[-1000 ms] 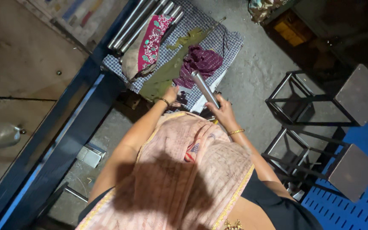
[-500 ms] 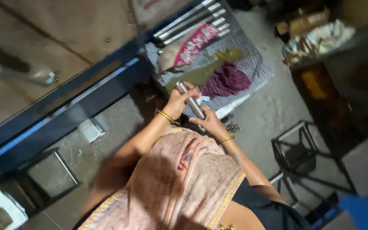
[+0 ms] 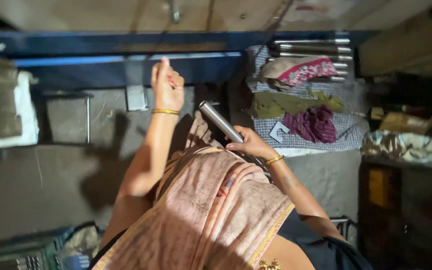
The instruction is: The person wipes a metal rod with a cloth, then uses a green abrasive strip to rub the rod's surface. She inspects the rod's end, dips it into a liquid container, and repeats the wiping and abrading steps on another rod. The rods are placed on a checkered mat beside a lathe.
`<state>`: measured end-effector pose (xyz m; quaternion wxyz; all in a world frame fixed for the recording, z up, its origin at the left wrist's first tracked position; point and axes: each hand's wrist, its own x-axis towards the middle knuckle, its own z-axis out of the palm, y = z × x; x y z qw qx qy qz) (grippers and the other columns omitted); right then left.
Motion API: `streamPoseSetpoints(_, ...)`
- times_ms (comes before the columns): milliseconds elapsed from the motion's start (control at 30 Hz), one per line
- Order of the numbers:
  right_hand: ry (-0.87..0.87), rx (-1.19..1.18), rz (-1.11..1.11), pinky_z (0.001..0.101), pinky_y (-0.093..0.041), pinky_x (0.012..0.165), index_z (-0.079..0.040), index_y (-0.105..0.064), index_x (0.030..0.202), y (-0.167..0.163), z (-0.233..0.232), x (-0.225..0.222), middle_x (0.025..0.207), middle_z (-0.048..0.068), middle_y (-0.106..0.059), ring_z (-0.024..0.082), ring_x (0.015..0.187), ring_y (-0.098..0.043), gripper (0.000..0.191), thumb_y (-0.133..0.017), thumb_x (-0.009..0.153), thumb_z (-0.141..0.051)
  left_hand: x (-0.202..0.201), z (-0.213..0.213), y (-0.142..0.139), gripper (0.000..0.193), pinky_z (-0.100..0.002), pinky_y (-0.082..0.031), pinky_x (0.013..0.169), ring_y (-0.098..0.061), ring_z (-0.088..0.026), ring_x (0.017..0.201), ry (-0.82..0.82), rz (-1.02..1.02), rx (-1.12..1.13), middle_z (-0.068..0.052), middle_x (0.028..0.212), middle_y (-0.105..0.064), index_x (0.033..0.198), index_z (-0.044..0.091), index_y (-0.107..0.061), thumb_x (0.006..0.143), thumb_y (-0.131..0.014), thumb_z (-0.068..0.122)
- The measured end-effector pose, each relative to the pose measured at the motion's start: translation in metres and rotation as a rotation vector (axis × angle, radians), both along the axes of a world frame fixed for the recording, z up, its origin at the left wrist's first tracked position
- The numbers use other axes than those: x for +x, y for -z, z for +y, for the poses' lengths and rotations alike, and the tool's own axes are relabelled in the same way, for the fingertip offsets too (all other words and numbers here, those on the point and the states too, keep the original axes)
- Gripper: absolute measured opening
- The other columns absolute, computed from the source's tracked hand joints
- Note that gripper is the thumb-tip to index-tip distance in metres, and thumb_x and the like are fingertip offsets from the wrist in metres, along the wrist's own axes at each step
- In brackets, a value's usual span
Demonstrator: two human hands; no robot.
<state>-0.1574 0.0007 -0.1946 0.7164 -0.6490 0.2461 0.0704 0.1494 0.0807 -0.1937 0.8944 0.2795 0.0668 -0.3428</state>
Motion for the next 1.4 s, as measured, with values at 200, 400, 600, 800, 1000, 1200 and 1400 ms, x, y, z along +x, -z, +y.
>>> streamPoseSetpoints(200, -0.087, -0.208, -0.099, 0.0235, -0.045, 0.058, -0.005, -0.069, 0.111, -0.028, 0.061, 0.042, 0.088, -0.004, -0.067, 0.004, 0.071, -0.055, 0.032, -0.084, 0.085, -0.018, 0.0, 0.138, -0.026, 0.02, -0.028, -0.04, 0.059, -0.048, -0.01, 0.062, 0.341, -0.471, 0.357, 0.002, 0.072, -0.05, 0.092, 0.013, -0.053, 0.1, -0.068, 0.025)
streamPoseSetpoints(400, -0.195, -0.576, -0.098, 0.036, -0.048, 0.056, -0.004, -0.063, 0.104, -0.059, 0.132, 0.108, 0.071, 0.008, -0.061, 0.02, 0.061, -0.057, 0.038, -0.086, 0.083, -0.027, -0.032, 0.204, -0.047, 0.02, -0.035, -0.051, 0.076, -0.063, -0.015, 0.078, 0.4, -0.23, 0.196, 0.0, 0.081, -0.06, 0.095, 0.013, -0.056, 0.093, -0.072, 0.024)
streamPoseSetpoints(600, -0.391, -0.883, -0.262, 0.05, -0.046, 0.057, 0.0, -0.055, 0.103, -0.075, 0.213, 0.17, 0.069, 0.023, -0.062, 0.043, 0.067, -0.063, 0.047, -0.08, 0.086, -0.036, -0.011, 0.256, -0.029, 0.044, -0.034, -0.049, 0.064, -0.047, -0.013, 0.057, -0.159, -0.002, -0.045, 0.001, 0.063, -0.042, 0.072, 0.014, -0.05, 0.099, -0.067, 0.043)
streamPoseSetpoints(800, -0.704, -0.867, -0.211, 0.0465, -0.044, 0.055, 0.001, -0.056, 0.085, -0.083, 0.227, 0.204, 0.062, 0.025, -0.055, 0.038, 0.054, -0.056, 0.049, -0.081, 0.089, -0.041, 0.046, 0.384, -0.042, 0.042, -0.027, -0.037, 0.061, -0.034, -0.011, 0.056, -0.347, -0.057, -0.299, 0.004, 0.06, -0.032, 0.075, 0.018, -0.043, 0.104, -0.061, 0.043)
streamPoseSetpoints(1000, -0.653, -0.62, -0.172, 0.031, -0.05, 0.064, -0.002, -0.069, 0.093, -0.066, 0.218, 0.228, 0.073, 0.006, -0.067, 0.013, 0.067, -0.06, 0.028, -0.072, 0.095, -0.03, 0.068, 0.497, -0.06, 0.043, -0.028, -0.038, 0.065, -0.034, -0.01, 0.057, -0.557, -0.155, -0.289, 0.005, 0.059, -0.033, 0.076, 0.018, -0.043, 0.106, -0.056, 0.045)
streamPoseSetpoints(1200, -0.582, -0.426, -0.408, 0.0262, -0.052, 0.087, -0.003, -0.064, 0.116, -0.05, 0.26, 0.296, 0.102, 0.004, -0.069, 0.009, 0.095, -0.063, 0.025, -0.066, 0.1, -0.022, 0.096, 0.496, -0.037, 0.043, -0.027, -0.035, 0.06, -0.036, -0.009, 0.055, -0.503, -0.207, -0.313, 0.005, 0.059, -0.033, 0.076, 0.019, -0.043, 0.107, -0.059, 0.044)
streamPoseSetpoints(1400, -0.843, -0.543, -0.084, 0.0293, -0.049, 0.07, -0.002, -0.068, 0.113, -0.026, 0.311, 0.363, 0.085, 0.005, -0.064, 0.013, 0.079, -0.057, 0.038, -0.081, 0.088, -0.028, 0.171, 0.487, -0.01, 0.03, -0.028, -0.039, 0.06, -0.041, -0.01, 0.055, -0.653, 0.059, -0.199, 0.005, 0.059, -0.04, 0.076, 0.019, -0.05, 0.098, -0.068, 0.03)
